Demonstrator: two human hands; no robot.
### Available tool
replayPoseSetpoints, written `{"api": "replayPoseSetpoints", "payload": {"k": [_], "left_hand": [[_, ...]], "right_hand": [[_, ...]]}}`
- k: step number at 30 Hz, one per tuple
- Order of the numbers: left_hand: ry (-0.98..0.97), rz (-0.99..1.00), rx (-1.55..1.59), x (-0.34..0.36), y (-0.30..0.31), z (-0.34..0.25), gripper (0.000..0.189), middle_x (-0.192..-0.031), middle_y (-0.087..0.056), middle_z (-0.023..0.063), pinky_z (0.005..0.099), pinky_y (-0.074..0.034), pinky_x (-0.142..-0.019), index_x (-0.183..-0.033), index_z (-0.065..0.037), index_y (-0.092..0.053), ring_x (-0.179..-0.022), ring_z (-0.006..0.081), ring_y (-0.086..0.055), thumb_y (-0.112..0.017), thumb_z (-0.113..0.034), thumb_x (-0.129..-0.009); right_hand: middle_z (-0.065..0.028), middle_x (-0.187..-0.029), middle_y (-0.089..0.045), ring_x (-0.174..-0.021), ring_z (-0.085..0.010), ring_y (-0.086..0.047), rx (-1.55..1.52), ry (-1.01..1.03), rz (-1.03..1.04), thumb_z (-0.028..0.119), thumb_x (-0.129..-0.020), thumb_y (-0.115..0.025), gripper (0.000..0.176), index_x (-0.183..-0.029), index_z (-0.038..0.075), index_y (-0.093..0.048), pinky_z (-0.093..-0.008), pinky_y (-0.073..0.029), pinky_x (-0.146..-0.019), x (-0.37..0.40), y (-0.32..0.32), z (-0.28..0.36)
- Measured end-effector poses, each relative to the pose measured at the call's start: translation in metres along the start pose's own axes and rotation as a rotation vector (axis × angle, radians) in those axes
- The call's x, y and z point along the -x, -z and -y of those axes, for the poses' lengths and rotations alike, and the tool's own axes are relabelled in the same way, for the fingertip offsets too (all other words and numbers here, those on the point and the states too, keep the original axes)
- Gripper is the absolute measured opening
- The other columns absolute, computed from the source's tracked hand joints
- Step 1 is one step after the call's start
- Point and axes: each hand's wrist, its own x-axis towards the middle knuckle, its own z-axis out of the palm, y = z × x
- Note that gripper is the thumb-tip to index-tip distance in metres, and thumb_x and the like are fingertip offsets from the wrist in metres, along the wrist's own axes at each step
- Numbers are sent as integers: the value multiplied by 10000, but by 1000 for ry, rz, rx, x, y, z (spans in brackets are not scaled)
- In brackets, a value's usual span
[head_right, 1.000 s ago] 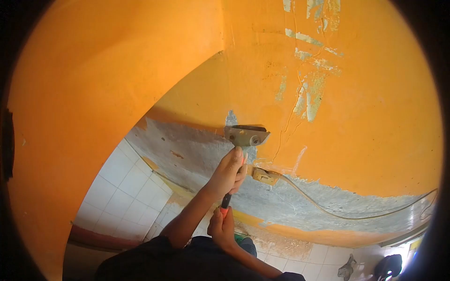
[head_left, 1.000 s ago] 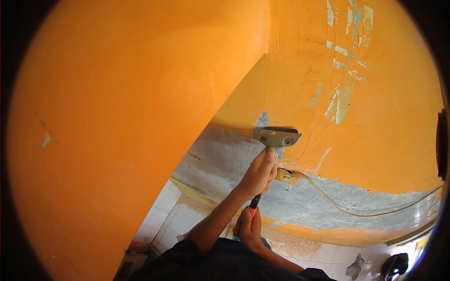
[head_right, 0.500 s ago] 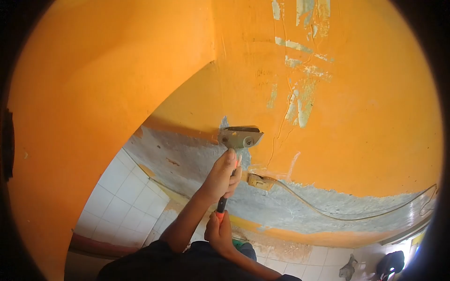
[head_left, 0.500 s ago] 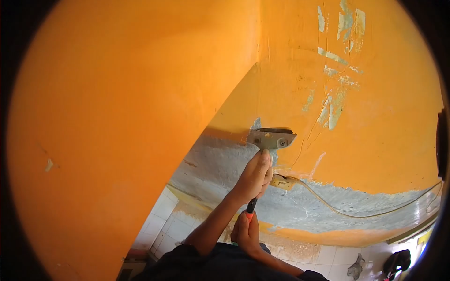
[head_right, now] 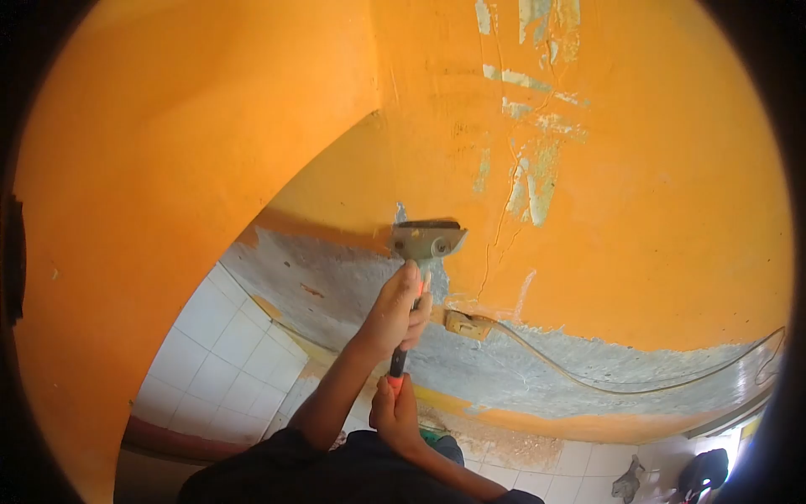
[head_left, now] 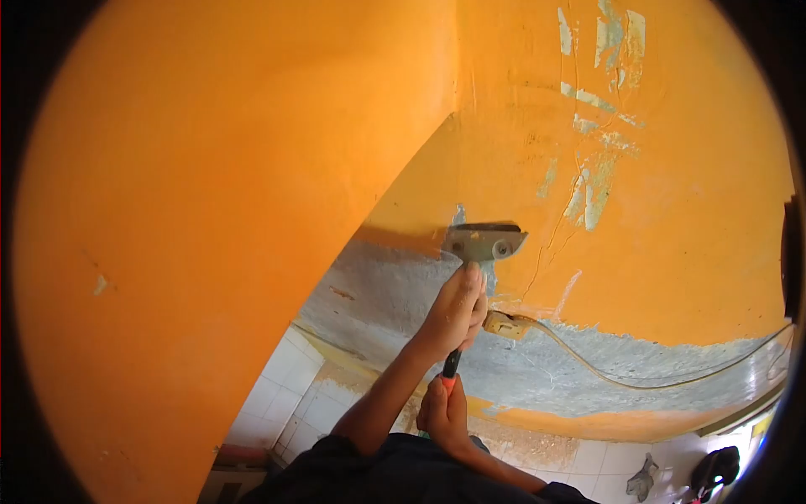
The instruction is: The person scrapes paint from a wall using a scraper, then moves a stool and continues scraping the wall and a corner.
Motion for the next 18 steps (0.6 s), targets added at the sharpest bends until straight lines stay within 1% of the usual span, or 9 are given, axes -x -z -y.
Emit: {"api": "replayPoseSetpoints", "payload": {"k": [3, 5, 6, 7, 9, 10, 13, 15, 18], "left_hand": [[32, -10, 13, -5, 1, -8, 474, -539, -323, -57, 216, -224, -312, -938, -156, -410, -356, 38, -245, -337, -625, -952], [-23, 3, -17, -6, 3, -17, 465, -534, -328, -56, 218, -230, -307, -956, -154, -421, -350, 41, -252, -336, -612, -959], [-49, -9, -7, -5, 4, -4, 462, -531, -333, -55, 219, -229, -305, -961, -153, -425, -350, 39, -253, -327, -604, -965], [-65, -7, -17, -4, 4, -5, 462, -531, -333, -55, 219, -229, -305, -961, -153, -425, -350, 39, -253, -327, -604, -965], [-19, 18, -2, -3, 2, -4, 460, -529, -338, -52, 222, -227, -302, -962, -151, -427, -348, 41, -255, -324, -599, -968], [-65, 15, -15, -7, 3, -13, 460, -528, -334, -54, 226, -232, -302, -964, -152, -427, -345, 42, -254, -324, -600, -968], [-31, -2, -17, -6, 7, -15, 460, -525, -334, -56, 228, -236, -300, -967, -154, -427, -340, 44, -256, -322, -601, -968], [-29, -19, -21, -8, 8, -7, 464, -526, -334, -56, 227, -235, -302, -969, -154, -427, -338, 43, -252, -319, -604, -967], [-37, -10, -35, -8, 7, -18, 451, -522, -330, -53, 230, -236, -301, -968, -158, -424, -337, 45, -253, -330, -600, -967]], "right_hand": [[32, -634, -429, -471, -44, -409, 10, -25, -26, 233, -1011, -446, 171, -970, 81, -379, -220, -358, -421, -7, -3, 2], [28, -631, -435, -451, -50, -412, -2, 34, 22, 235, -1006, -447, 173, -984, 82, -371, -221, -360, -409, -12, -6, 2], [27, -633, -439, -453, -50, -412, -23, -20, -6, 243, -1007, -449, 184, -985, 80, -368, -221, -357, -413, -6, -3, 0], [27, -633, -439, -453, -50, -412, -24, -6, 5, 243, -1007, -449, 184, -985, 80, -368, -221, -357, -413, -6, -3, -1], [28, -628, -436, -452, -50, -406, -20, 12, 0, 238, -1007, -457, 181, -975, 79, -375, -221, -356, -414, -4, -3, -1], [26, -621, -435, -452, -50, -411, -14, 21, 12, 241, -1007, -457, 183, -975, 81, -374, -224, -360, -412, -10, -6, 3], [23, -618, -438, -448, -55, -414, 15, 40, -8, 234, -1005, -457, 177, -979, 82, -371, -230, -365, -412, -13, -10, 6], [24, -620, -439, -448, -57, -412, 49, 6, -11, 229, -1007, -453, 171, -977, 82, -371, -232, -361, -411, -12, -5, 0], [23, -615, -436, -451, -57, -422, -38, 15, 9, 229, -1006, -459, 171, -976, 85, -372, -227, -355, -405, -14, -12, 3]]}}
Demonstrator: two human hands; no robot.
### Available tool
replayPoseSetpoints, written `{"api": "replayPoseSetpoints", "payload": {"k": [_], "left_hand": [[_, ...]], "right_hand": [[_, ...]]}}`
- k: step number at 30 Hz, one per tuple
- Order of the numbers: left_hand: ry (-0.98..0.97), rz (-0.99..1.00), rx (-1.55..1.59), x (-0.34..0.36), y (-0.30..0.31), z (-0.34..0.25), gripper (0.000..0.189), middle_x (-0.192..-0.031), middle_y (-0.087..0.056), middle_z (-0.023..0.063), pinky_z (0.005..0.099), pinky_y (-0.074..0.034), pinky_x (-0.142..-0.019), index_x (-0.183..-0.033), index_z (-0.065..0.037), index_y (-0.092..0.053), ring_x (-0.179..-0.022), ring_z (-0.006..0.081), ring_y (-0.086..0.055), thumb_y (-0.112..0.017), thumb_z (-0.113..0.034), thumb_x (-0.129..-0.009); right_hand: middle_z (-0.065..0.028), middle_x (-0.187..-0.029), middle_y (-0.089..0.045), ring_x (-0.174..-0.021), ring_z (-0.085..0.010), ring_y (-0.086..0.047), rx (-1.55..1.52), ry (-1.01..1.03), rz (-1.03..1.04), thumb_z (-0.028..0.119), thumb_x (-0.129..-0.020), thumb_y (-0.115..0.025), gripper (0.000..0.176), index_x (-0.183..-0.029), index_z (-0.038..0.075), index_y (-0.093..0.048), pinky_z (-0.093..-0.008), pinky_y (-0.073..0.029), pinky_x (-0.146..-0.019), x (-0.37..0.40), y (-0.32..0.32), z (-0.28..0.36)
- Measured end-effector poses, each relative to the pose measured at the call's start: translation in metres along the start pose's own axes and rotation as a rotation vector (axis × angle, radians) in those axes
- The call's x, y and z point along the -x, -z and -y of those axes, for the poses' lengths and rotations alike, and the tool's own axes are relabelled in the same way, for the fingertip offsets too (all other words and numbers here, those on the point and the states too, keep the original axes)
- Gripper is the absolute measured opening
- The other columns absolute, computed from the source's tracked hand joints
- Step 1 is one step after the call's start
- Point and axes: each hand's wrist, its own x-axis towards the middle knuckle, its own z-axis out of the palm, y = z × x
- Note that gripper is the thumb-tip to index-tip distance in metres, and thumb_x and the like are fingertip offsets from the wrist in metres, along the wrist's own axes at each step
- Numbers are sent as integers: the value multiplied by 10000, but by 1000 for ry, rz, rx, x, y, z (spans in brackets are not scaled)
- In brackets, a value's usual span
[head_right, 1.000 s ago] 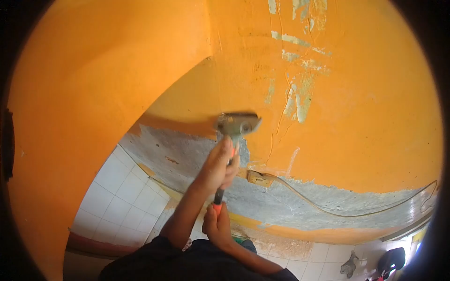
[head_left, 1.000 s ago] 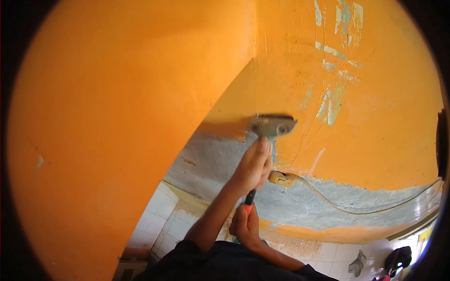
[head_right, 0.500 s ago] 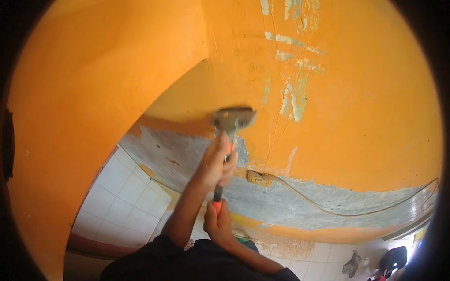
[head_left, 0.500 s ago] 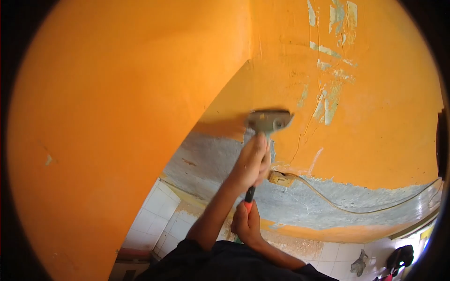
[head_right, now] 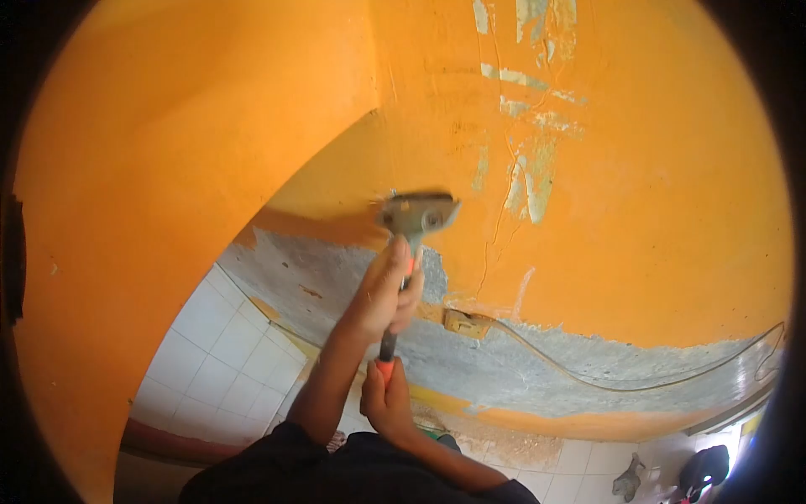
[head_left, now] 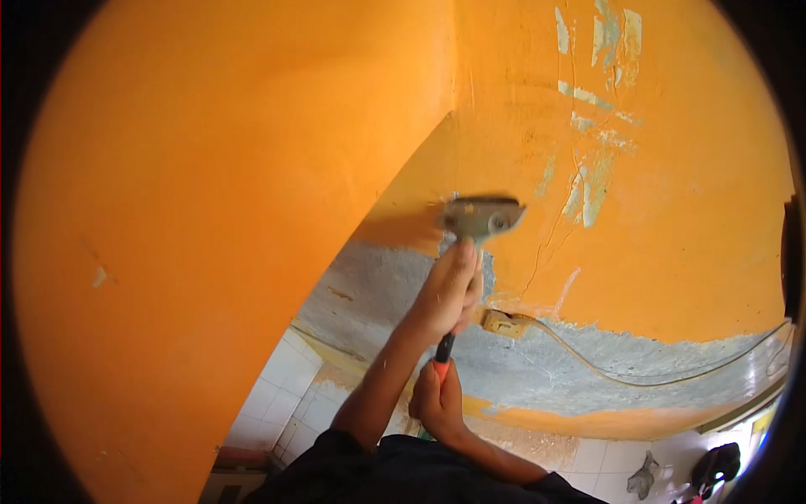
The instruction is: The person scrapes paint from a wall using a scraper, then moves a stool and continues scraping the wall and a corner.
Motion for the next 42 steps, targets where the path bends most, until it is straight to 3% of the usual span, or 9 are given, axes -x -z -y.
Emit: {"api": "replayPoseSetpoints", "payload": {"k": [17, 21, 24, 28, 29, 31, 34, 38, 42], "left_hand": [[-18, 55, 16, 1, -2, -12, 430, -533, -313, -58, 216, -213, -307, -950, -152, -413, -354, 35, -228, -308, -568, -987], [25, 51, 63, 2, -6, -15, 439, -532, -311, -55, 213, -214, -305, -929, -150, -410, -356, 26, -234, -306, -573, -985], [-59, 49, 40, -3, -2, -16, 446, -522, -302, -59, 214, -219, -300, -958, -150, -415, -346, 35, -229, -311, -584, -979], [9, 35, 50, 0, -4, -10, 454, -527, -313, -55, 212, -223, -296, -953, -144, -431, -345, 36, -241, -318, -583, -978], [-64, 40, 3, -6, -1, -19, 457, -523, -317, -53, 223, -232, -296, -952, -150, -434, -339, 45, -240, -327, -594, -972], [-60, 57, 18, -9, -2, -36, 450, -523, -314, -54, 226, -237, -298, -947, -158, -435, -338, 47, -238, -331, -595, -971], [-6, 64, 87, 0, -5, -12, 437, -531, -310, -55, 214, -229, -301, -940, -152, -427, -348, 37, -227, -330, -577, -980], [32, 121, 62, -2, 1, -33, 450, -524, -303, -58, 224, -235, -302, -958, -156, -428, -345, 38, -218, -311, -591, -977], [68, 88, 77, 3, 0, -17, 462, -524, -303, -60, 215, -233, -303, -960, -147, -432, -346, 33, -224, -304, -591, -978]], "right_hand": [[33, -611, -430, -458, -43, -409, 46, 52, 31, 255, -1009, -454, 192, -976, 80, -382, -227, -357, -415, 1, -7, 10], [33, -615, -430, -470, -44, -413, 18, -11, -9, 248, -1015, -448, 184, -970, 81, -386, -220, -359, -428, 2, -8, 17], [35, -615, -426, -458, -42, -411, 44, 36, 20, 257, -1009, -457, 192, -981, 84, -377, -220, -355, -412, 0, -10, 16], [27, -630, -431, -474, -51, -416, 25, -7, -10, 210, -1013, -441, 150, -972, 79, -381, -221, -358, -427, 4, -7, 16], [27, -630, -431, -474, -51, -416, 24, -17, -20, 210, -1013, -441, 150, -972, 79, -381, -221, -358, -427, -4, -10, 20], [24, -633, -436, -460, -53, -413, 36, 82, 71, 210, -1011, -439, 150, -984, 80, -370, -224, -354, -410, -15, -12, 26], [21, -627, -437, -457, -54, -409, 52, 49, 37, 210, -1014, -434, 151, -980, 80, -364, -227, -354, -413, 1, -9, 27], [18, -617, -432, -448, -64, -410, -15, 5, 57, 215, -1014, -434, 157, -980, 83, -355, -231, -356, -410, 1, -16, 25], [14, -618, -430, -450, -70, -405, -10, 15, 69, 210, -1014, -435, 149, -1002, 82, -360, -231, -360, -415, 0, -16, 28]]}}
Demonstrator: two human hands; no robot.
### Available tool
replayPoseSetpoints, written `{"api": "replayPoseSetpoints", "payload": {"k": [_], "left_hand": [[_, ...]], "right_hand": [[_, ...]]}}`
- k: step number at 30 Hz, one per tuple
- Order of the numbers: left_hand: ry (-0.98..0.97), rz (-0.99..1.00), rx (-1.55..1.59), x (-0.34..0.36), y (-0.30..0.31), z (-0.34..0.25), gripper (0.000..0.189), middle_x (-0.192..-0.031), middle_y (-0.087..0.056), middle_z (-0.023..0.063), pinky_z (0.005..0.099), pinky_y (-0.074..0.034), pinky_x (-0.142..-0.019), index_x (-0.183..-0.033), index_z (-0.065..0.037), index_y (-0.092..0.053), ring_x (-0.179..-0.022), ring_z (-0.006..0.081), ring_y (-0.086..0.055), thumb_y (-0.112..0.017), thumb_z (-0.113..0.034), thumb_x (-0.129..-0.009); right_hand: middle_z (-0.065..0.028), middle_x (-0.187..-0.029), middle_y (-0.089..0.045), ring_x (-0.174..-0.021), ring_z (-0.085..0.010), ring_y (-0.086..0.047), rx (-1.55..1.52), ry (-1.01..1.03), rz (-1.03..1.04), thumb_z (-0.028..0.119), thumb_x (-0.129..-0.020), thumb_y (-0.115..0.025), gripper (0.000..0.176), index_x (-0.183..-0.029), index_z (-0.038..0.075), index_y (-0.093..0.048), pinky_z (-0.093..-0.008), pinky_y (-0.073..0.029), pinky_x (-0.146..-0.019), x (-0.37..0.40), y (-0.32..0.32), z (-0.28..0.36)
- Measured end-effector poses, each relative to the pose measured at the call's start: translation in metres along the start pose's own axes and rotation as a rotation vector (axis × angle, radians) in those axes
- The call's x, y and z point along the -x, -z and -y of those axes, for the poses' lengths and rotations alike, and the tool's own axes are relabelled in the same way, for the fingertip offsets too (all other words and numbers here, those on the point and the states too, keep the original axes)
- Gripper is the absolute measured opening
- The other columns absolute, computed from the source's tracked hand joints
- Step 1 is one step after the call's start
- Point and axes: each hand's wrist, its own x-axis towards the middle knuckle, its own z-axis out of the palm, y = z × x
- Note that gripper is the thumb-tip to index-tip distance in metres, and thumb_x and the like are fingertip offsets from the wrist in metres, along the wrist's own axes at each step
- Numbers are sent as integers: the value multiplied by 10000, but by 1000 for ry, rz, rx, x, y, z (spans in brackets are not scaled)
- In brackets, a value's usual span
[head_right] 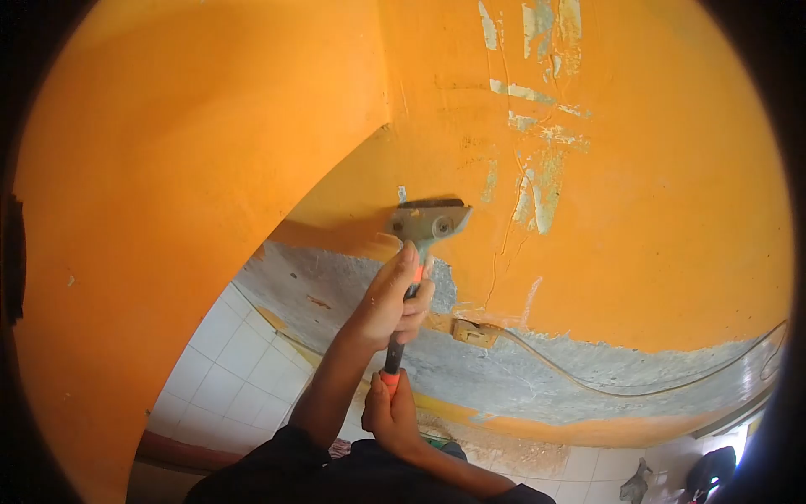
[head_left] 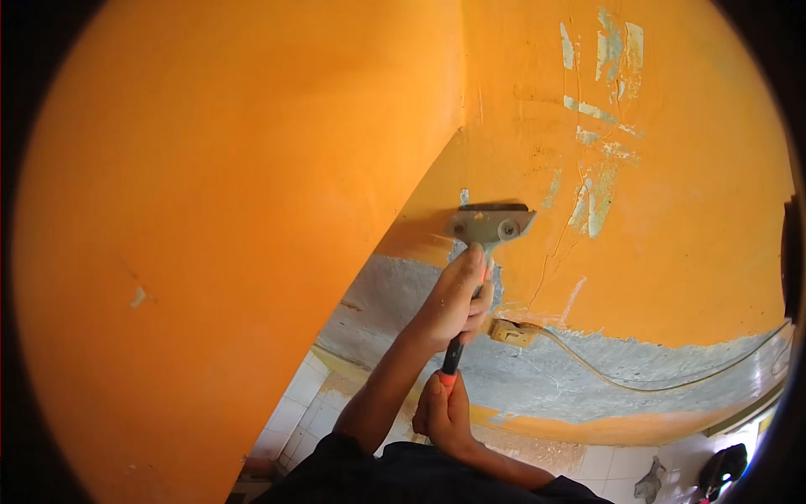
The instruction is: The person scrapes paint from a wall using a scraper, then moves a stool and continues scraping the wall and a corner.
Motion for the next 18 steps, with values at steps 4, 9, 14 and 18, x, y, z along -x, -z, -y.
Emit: {"api": "replayPoseSetpoints", "payload": {"k": [4, 9, 14, 18], "left_hand": [[-66, -8, 7, -5, -2, -19, 462, -525, -298, -63, 222, -230, -300, -968, -148, -436, -338, 37, -217, -306, -591, -977], [-61, -1, -7, -6, -4, -22, 444, -525, -299, -61, 219, -225, -295, -975, -155, -448, -333, 44, -220, -318, -580, -981], [-60, 56, 36, -4, -3, -13, 448, -514, -293, -56, 218, -243, -290, -951, -146, -436, -325, 46, -217, -303, -572, -987], [-82, 66, 26, -5, 1, -20, 441, -506, -293, -53, 238, -269, -280, -946, -139, -432, -319, 45, -215, -293, -555, -996]], "right_hand": [[12, -619, -431, -458, -66, -414, -72, -35, 21, 210, -1013, -436, 156, -1014, 76, -356, -228, -362, -419, 1, 2, -1], [17, -616, -428, -461, -65, -421, -22, -16, 14, 215, -1014, -431, 166, -999, 71, -350, -226, -363, -421, -6, -3, 5], [17, -614, -432, -450, -53, -408, 16, -18, 15, 203, -1014, -429, 157, -985, 76, -342, -227, -358, -414, 5, 0, 9], [3, -599, -435, -441, -70, -424, -119, -40, 51, 204, -1012, -435, 165, -987, 71, -340, -232, -358, -409, 2, -7, 6]]}}
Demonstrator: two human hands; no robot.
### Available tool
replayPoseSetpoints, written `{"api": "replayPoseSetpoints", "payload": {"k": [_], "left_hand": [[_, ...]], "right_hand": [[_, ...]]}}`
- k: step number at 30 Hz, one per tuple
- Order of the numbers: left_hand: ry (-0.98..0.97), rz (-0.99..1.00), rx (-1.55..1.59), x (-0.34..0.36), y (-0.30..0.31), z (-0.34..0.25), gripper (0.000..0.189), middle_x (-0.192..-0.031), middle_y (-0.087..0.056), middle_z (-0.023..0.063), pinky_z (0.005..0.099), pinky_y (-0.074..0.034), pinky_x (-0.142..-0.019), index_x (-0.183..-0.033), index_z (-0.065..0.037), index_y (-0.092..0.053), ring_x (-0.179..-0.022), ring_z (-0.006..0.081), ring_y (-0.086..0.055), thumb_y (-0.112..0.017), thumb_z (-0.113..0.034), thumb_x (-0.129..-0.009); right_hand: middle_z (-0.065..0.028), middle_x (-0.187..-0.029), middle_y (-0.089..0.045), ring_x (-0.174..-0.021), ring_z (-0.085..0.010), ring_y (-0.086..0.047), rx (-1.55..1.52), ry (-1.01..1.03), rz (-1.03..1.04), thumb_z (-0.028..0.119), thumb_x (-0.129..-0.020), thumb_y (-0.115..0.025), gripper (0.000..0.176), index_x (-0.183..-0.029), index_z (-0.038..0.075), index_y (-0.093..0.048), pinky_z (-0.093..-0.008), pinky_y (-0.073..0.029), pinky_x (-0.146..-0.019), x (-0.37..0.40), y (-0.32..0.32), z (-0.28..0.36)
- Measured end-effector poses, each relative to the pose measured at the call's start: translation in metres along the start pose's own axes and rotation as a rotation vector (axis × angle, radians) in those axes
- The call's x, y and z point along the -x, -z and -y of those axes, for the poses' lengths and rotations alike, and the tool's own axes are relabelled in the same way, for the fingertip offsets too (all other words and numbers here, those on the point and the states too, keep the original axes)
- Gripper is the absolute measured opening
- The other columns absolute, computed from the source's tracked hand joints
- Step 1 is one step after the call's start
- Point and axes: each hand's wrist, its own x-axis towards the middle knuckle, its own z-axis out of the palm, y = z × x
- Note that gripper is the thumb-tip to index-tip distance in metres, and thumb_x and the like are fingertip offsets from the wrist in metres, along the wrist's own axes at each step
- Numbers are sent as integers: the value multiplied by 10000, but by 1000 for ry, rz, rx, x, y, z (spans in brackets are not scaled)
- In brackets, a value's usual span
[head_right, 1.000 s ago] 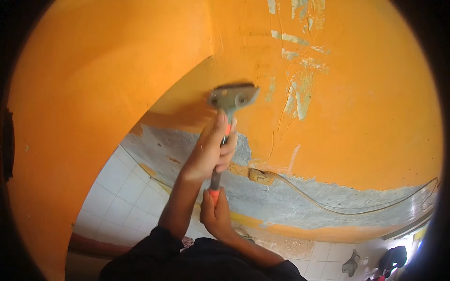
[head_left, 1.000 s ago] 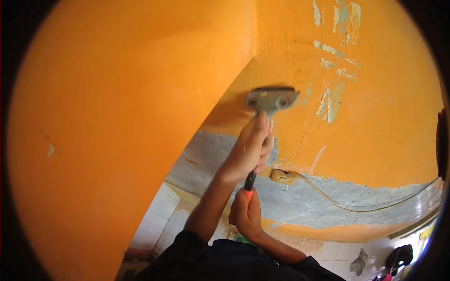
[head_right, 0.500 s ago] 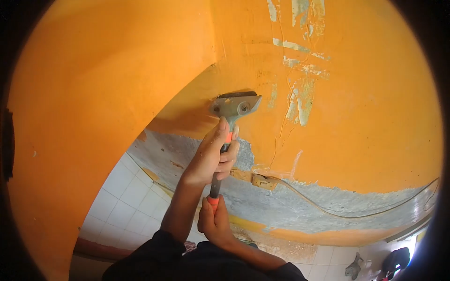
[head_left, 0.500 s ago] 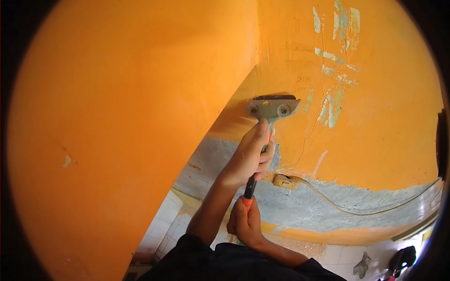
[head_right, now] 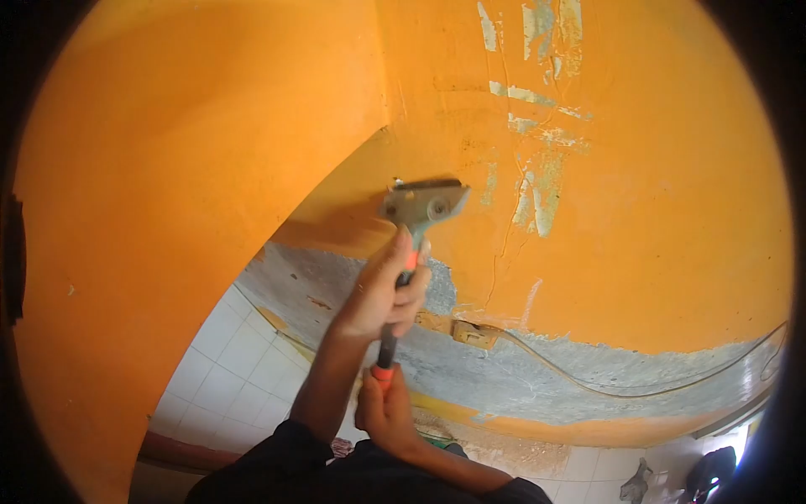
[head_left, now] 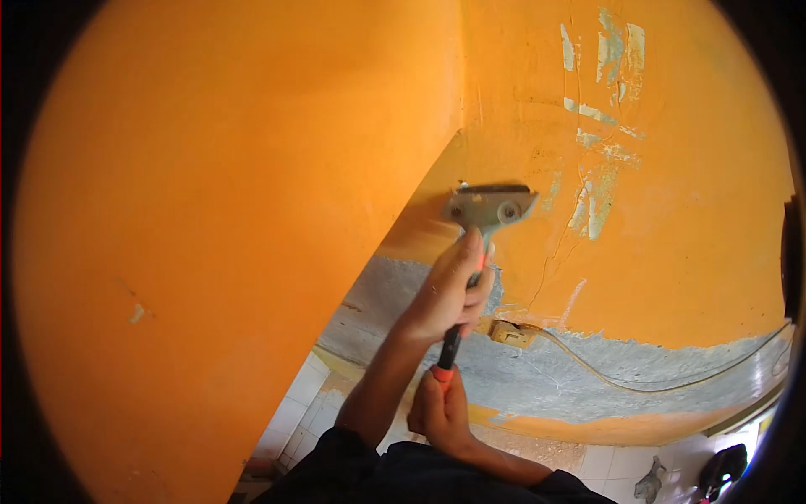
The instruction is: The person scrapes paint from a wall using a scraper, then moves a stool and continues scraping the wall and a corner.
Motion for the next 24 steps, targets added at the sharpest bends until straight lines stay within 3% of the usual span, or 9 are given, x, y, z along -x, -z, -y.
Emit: {"api": "replayPoseSetpoints", "payload": {"k": [7, 9, 19, 24], "left_hand": [[-69, -16, -32, -4, -5, -10, 444, -496, -288, -55, 232, -279, -282, -935, -136, -439, -313, 43, -212, -289, -548, -999], [14, -14, 31, -1, -7, -2, 450, -491, -285, -58, 220, -271, -281, -943, -132, -448, -312, 38, -213, -293, -551, -997], [-52, -15, 3, -8, -8, -27, 455, -482, -284, -61, 231, -268, -268, -952, -135, -450, -297, 48, -225, -316, -568, -986], [22, 22, 46, -3, 0, -4, 467, -453, -289, -60, 238, -290, -277, -915, -133, -443, -284, 53, -247, -296, -570, -990]], "right_hand": [[-2, -610, -438, -447, -78, -429, 74, 65, 15, 194, -1013, -431, 157, -1006, 67, -338, -242, -367, -413, -9, 1, 8], [3, -614, -434, -448, -74, -417, 156, 35, -37, 192, -1015, -425, 150, -1002, 71, -337, -242, -365, -414, -4, -1, 12], [3, -580, -431, -430, -73, -424, 20, -3, 64, 182, -1009, -431, 146, -1006, 75, -331, -232, -358, -405, -7, -11, 19], [0, -599, -436, -436, -67, -417, 113, 59, 41, 177, -1010, -422, 138, -1031, 78, -329, -237, -375, -416, -4, -2, 6]]}}
